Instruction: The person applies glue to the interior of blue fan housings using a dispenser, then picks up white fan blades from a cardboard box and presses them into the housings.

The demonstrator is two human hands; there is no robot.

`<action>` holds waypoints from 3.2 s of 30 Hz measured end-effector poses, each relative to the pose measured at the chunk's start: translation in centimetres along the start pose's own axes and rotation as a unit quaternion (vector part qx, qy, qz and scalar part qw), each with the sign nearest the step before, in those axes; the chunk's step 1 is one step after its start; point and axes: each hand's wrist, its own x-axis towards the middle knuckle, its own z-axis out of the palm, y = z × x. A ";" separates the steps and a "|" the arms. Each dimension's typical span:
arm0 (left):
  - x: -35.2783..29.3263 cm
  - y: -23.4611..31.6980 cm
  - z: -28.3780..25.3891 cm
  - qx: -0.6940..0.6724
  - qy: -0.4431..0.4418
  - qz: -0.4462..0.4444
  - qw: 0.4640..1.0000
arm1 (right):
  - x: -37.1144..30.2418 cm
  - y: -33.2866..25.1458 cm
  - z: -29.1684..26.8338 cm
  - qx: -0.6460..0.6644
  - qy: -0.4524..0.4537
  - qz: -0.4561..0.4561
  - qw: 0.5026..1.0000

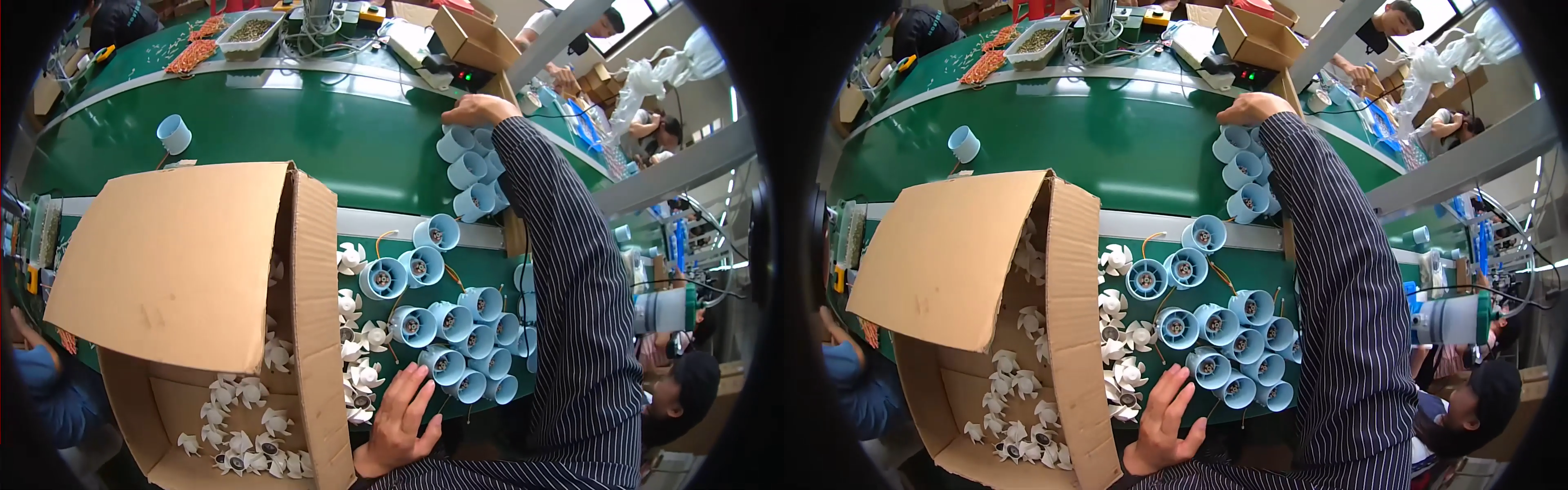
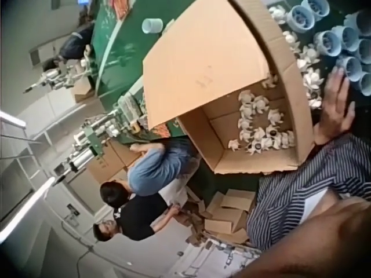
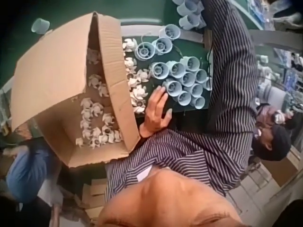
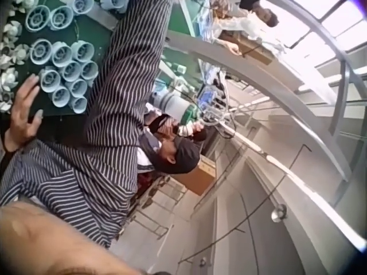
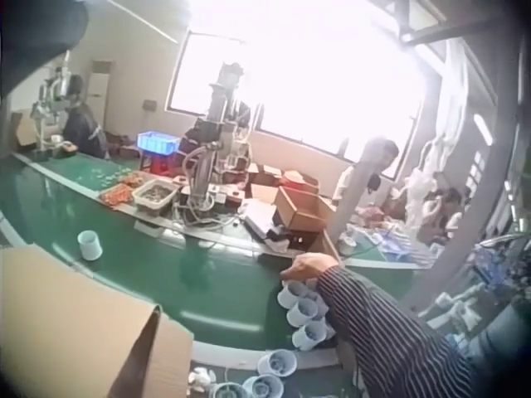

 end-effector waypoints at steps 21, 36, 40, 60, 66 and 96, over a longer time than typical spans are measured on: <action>-0.6 -0.1 1.1 0.061 0.040 0.048 0.996 | -20.0 -11.3 5.1 0.144 -0.007 0.053 0.988; -0.6 0.0 1.2 0.080 0.030 0.047 0.995 | -27.0 -14.0 7.7 0.113 0.057 -0.015 0.992; -0.6 0.2 1.4 0.083 0.021 0.045 0.995 | -26.8 -12.9 8.7 0.071 0.015 -0.045 0.996; -0.5 0.0 1.5 0.115 0.022 0.042 0.992 | -23.9 -14.7 8.0 0.285 0.147 -0.127 0.939; -0.5 0.1 1.6 0.122 0.011 0.045 0.991 | -24.6 -14.6 8.9 0.280 0.162 -0.135 0.937; -2.0 -1.1 1.5 0.087 0.054 0.101 0.990 | -44.8 -5.5 18.1 0.657 0.564 -0.069 0.496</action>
